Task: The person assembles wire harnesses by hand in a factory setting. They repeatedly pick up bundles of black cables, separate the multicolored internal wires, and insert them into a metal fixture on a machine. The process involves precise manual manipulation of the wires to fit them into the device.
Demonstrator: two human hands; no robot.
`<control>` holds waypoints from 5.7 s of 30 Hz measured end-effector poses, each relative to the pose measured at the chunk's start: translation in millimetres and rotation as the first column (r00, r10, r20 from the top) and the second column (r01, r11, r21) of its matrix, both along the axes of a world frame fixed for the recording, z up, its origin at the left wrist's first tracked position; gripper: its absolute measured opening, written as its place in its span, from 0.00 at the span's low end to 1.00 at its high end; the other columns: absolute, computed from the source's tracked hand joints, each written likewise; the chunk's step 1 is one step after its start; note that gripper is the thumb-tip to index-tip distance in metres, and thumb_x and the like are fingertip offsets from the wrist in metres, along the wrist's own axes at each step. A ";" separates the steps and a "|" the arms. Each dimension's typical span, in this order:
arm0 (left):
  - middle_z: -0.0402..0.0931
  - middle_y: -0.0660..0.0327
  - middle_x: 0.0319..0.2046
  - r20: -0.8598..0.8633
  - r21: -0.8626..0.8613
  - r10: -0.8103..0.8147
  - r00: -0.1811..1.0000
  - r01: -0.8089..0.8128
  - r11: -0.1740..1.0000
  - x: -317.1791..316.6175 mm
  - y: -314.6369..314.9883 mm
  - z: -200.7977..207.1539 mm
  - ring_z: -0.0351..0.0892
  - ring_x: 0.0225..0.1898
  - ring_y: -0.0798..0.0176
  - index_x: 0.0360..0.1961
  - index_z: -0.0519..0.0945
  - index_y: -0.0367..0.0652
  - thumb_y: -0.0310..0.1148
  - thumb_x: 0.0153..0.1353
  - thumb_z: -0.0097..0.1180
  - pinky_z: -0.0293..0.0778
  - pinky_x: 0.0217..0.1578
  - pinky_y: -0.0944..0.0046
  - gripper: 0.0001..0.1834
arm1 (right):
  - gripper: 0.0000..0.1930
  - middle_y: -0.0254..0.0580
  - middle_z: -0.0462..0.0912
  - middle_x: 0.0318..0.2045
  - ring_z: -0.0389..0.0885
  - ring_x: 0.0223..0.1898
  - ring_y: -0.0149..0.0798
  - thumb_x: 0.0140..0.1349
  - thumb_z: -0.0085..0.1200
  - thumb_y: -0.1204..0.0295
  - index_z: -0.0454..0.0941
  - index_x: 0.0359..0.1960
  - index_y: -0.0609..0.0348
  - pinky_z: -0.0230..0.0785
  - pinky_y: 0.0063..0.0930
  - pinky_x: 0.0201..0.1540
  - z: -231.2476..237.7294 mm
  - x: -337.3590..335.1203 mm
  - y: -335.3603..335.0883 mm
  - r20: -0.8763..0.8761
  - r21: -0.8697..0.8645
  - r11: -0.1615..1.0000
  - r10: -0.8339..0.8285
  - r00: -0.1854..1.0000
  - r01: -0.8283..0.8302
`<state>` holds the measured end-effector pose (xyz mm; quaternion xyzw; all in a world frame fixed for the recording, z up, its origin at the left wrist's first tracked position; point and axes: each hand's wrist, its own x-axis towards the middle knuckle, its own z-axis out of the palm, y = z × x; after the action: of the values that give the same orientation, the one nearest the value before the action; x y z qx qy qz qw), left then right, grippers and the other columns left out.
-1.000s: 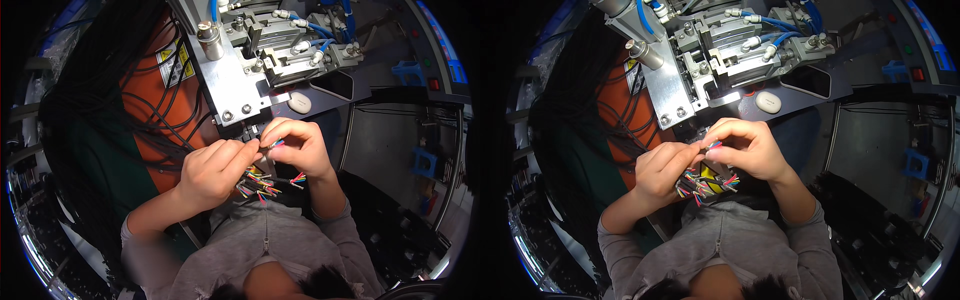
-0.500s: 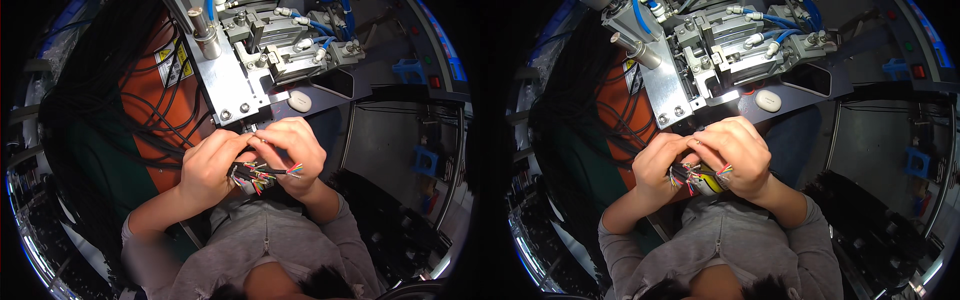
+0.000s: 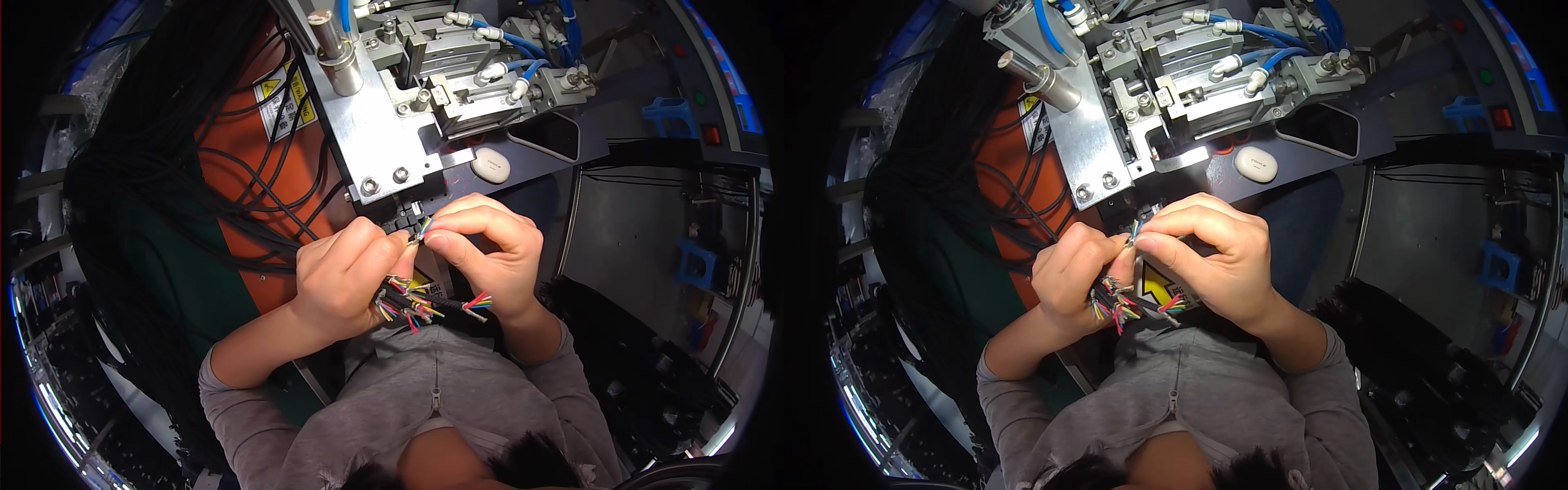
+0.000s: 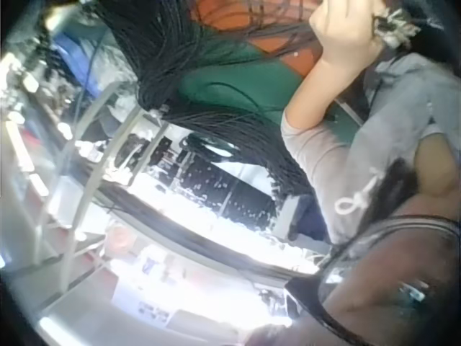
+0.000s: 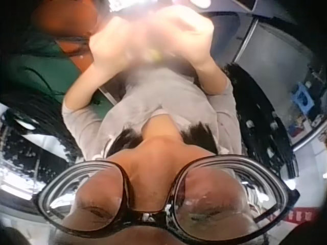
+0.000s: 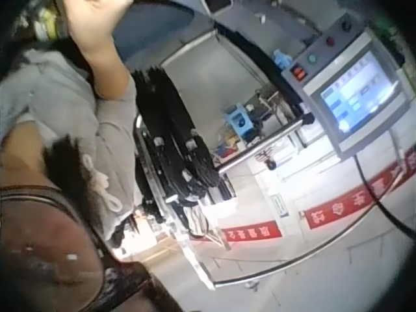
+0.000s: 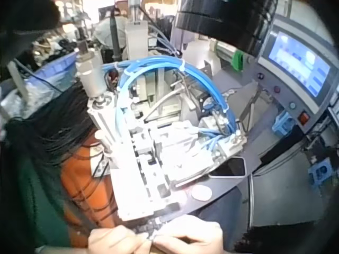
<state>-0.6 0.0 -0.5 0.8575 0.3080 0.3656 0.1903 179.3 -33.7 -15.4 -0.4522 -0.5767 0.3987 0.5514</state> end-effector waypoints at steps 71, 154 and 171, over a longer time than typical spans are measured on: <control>0.68 0.68 0.25 -0.462 0.272 0.115 0.879 0.017 0.962 6.4 0.7 -8.8 0.67 0.20 0.73 0.39 0.83 0.47 0.27 0.49 0.59 0.62 0.16 0.73 0.13 | 0.04 0.41 0.76 0.23 0.74 0.25 0.34 0.51 0.56 0.80 0.74 0.25 0.66 0.67 0.25 0.29 -41.3 3.2 12.9 0.097 -0.397 0.914 -0.051 0.994 0.086; 0.70 0.68 0.25 -0.188 0.324 0.102 0.977 -0.036 0.945 0.3 -1.4 -9.8 0.69 0.21 0.73 0.39 0.82 0.42 0.24 0.45 0.58 0.60 0.15 0.75 0.16 | 0.07 0.40 0.74 0.31 0.72 0.34 0.35 0.59 0.56 0.73 0.72 0.30 0.63 0.65 0.27 0.39 0.6 28.5 15.5 0.143 -0.143 0.958 0.268 0.953 -0.248; 0.59 0.67 0.22 -0.482 0.263 0.192 0.855 -0.068 0.962 7.5 -14.5 -7.9 0.61 0.21 0.72 0.45 0.82 0.45 0.26 0.41 0.57 0.58 0.16 0.73 0.24 | 0.03 0.44 0.75 0.23 0.73 0.28 0.46 0.51 0.56 0.80 0.75 0.24 0.63 0.66 0.36 0.32 -22.6 0.2 13.3 0.506 0.050 0.997 -0.076 0.859 0.059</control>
<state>6.9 -14.5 -8.4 0.9165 0.3587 0.1754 -0.0253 179.6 -20.3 -38.0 -0.5519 -0.6917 0.2365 0.4013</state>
